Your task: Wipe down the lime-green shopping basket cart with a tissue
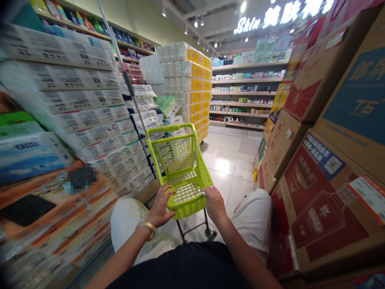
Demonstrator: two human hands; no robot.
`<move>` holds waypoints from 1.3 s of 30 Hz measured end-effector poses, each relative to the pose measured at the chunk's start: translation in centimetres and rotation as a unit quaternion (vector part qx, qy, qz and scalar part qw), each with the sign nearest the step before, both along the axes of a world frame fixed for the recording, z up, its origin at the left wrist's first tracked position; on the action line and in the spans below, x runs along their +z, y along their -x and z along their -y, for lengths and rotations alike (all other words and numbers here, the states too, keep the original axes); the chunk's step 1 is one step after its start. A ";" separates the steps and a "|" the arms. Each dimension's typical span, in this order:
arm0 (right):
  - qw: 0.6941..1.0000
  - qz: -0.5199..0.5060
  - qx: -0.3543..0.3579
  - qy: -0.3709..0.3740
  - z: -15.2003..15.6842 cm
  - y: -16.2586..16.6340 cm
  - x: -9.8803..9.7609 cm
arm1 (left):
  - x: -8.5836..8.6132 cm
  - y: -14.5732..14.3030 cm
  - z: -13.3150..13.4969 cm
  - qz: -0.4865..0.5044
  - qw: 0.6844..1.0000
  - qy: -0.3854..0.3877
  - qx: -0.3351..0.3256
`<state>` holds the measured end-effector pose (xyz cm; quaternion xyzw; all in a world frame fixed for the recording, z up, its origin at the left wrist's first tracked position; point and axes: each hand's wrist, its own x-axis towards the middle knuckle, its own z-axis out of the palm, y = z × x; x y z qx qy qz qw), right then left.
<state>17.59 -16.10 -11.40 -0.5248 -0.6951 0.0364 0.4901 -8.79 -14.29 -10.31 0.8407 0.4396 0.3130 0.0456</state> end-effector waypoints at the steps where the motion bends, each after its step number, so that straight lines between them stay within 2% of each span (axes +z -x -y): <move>1: 1.000 0.001 0.004 0.006 0.1 0.3 0.3 | 0.0 0.4 -0.2 -0.002 1.000 0.003 -0.002; 7: 0.999 0.012 0.005 0.034 0.7 1.7 1.3 | -0.1 2.3 -0.9 -0.020 1.000 0.005 -0.014; 12: 0.998 0.027 0.016 0.050 1.2 2.7 1.4 | -1.0 3.8 -1.2 -0.030 0.999 -0.006 -0.011; 16: 0.997 0.029 0.029 0.064 1.5 3.6 1.5 | -1.5 5.3 -1.9 -0.031 0.999 -0.006 0.005; 20: 0.998 0.025 0.049 0.038 1.7 4.4 1.4 | -1.4 5.8 -2.1 -0.040 0.998 -0.010 0.051; 24: 0.997 0.031 0.073 0.001 2.3 5.3 1.1 | -0.9 2.6 0.0 -0.029 0.993 -0.058 0.103; 29: 0.992 0.030 0.117 -0.035 3.4 5.7 1.0 | -0.6 -4.2 3.8 -0.023 0.998 -0.050 -0.014; 31: 0.989 0.018 0.135 -0.056 3.8 5.3 1.1 | -0.7 -5.6 4.4 -0.023 0.998 -0.044 -0.024; 36: 0.988 -0.009 0.111 -0.109 4.6 4.1 1.3 | -1.3 -5.3 4.2 -0.035 0.998 -0.039 0.037; 39: 0.976 0.054 0.172 -0.121 4.7 4.3 1.0 | -1.4 -4.5 4.1 -0.037 0.997 -0.045 0.043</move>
